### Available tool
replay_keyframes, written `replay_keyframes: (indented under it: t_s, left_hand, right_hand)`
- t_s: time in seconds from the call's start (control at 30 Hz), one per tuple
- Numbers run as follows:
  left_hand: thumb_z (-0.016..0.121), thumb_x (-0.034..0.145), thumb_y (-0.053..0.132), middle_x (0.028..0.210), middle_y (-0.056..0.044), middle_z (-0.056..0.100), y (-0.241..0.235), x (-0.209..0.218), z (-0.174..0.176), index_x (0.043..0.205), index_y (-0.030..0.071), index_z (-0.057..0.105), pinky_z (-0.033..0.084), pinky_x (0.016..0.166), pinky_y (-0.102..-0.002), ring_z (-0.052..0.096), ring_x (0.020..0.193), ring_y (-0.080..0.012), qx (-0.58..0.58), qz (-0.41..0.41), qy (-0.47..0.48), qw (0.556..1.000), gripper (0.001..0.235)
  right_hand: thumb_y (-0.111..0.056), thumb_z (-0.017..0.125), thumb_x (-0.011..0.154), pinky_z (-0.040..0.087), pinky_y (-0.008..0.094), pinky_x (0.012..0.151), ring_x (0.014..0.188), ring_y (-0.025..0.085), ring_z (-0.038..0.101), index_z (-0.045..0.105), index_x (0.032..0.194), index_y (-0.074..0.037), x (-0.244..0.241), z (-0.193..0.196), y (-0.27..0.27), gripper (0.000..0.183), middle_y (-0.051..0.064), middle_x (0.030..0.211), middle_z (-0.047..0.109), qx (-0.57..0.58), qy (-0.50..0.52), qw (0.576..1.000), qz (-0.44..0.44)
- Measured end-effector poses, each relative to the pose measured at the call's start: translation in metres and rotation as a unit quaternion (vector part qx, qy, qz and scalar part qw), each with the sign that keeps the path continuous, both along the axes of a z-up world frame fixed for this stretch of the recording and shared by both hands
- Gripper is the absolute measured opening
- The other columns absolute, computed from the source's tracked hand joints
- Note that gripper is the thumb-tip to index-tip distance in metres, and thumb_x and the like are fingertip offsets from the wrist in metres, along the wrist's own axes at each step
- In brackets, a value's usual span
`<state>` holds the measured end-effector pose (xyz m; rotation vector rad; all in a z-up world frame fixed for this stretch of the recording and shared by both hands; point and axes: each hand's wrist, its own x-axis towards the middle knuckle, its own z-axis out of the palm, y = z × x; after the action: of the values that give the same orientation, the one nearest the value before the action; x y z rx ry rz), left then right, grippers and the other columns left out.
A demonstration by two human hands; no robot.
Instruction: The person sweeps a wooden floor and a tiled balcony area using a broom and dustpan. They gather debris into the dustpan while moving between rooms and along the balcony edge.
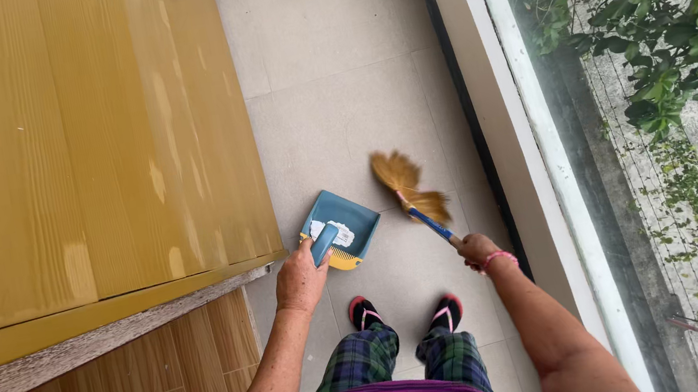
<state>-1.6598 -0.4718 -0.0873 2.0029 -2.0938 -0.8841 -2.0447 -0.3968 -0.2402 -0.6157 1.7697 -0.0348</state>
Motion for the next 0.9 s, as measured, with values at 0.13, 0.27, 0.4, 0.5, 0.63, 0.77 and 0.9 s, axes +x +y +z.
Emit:
replay_keyframes:
  t_s: [0.13,0.27,0.4,0.5,0.63,0.77,0.9]
  left_hand:
    - [0.070,0.092,0.037,0.094,-0.020,0.073,-0.004,-0.004,0.001,0.110,0.007,0.064,0.058,0.078,-0.052,0.070,0.090,-0.0416,0.008,0.015,-0.015,1.000,0.036]
    - [0.071,0.090,0.031,0.091,-0.020,0.072,0.005,-0.007,0.004,0.110,0.008,0.063,0.057,0.077,-0.052,0.070,0.089,-0.0408,0.006,0.040,-0.028,0.999,0.031]
    - [0.075,0.085,0.024,0.095,-0.018,0.072,0.018,-0.013,0.002,0.110,0.008,0.061,0.057,0.075,-0.051,0.070,0.089,-0.0408,-0.032,0.079,-0.026,0.996,0.033]
    - [0.075,0.085,0.022,0.096,-0.015,0.071,0.020,-0.020,0.004,0.104,0.009,0.059,0.058,0.074,-0.050,0.071,0.088,-0.0391,-0.027,0.111,-0.050,0.992,0.028]
    - [0.074,0.086,0.023,0.095,-0.013,0.071,0.023,-0.024,-0.001,0.099,0.009,0.056,0.060,0.074,-0.048,0.072,0.087,-0.0375,-0.012,0.128,-0.080,0.989,0.027]
    - [0.074,0.085,0.022,0.095,-0.012,0.071,0.013,-0.027,0.003,0.099,0.010,0.056,0.060,0.074,-0.048,0.072,0.086,-0.0367,-0.006,0.125,-0.105,0.987,0.026]
    - [0.074,0.086,0.022,0.095,-0.011,0.071,0.006,-0.026,0.005,0.098,0.010,0.057,0.060,0.074,-0.047,0.072,0.087,-0.0361,-0.026,0.127,-0.106,0.986,0.024]
  right_hand:
    - [-0.028,0.061,0.100,0.036,0.030,0.043,0.048,0.014,0.044,0.060,0.138,-0.017,-0.099,0.037,-0.039,0.040,0.006,0.070,0.058,0.036,0.027,0.998,0.036]
    - [-0.032,0.055,0.107,0.048,0.041,0.065,0.072,0.026,0.061,0.065,0.134,-0.009,-0.171,0.040,-0.142,0.037,0.014,0.088,0.069,-0.085,0.179,0.945,0.259]
    - [-0.032,0.046,0.108,0.057,0.047,0.097,0.110,0.034,0.075,0.062,0.138,-0.012,-0.193,0.017,-0.260,0.040,0.017,0.118,0.076,-0.048,0.334,0.881,0.331]
    - [-0.027,0.047,0.107,0.057,0.049,0.096,0.115,0.037,0.070,0.068,0.134,-0.009,-0.181,-0.015,-0.323,0.038,0.019,0.127,0.072,-0.088,0.327,0.907,0.248]
    - [-0.029,0.045,0.108,0.054,0.046,0.103,0.127,0.035,0.063,0.067,0.136,-0.010,-0.134,-0.061,-0.324,0.040,0.017,0.137,0.066,-0.078,0.281,0.913,0.286]
    - [-0.019,0.041,0.106,0.053,0.045,0.104,0.123,0.035,0.066,0.056,0.146,-0.018,-0.079,-0.063,-0.238,0.043,0.019,0.134,0.066,-0.053,0.234,0.888,0.392]
    - [-0.017,0.053,0.101,0.057,0.042,0.097,0.112,0.028,0.072,0.064,0.138,-0.016,-0.111,-0.007,-0.193,0.039,0.013,0.126,0.073,-0.034,0.148,0.894,0.421]
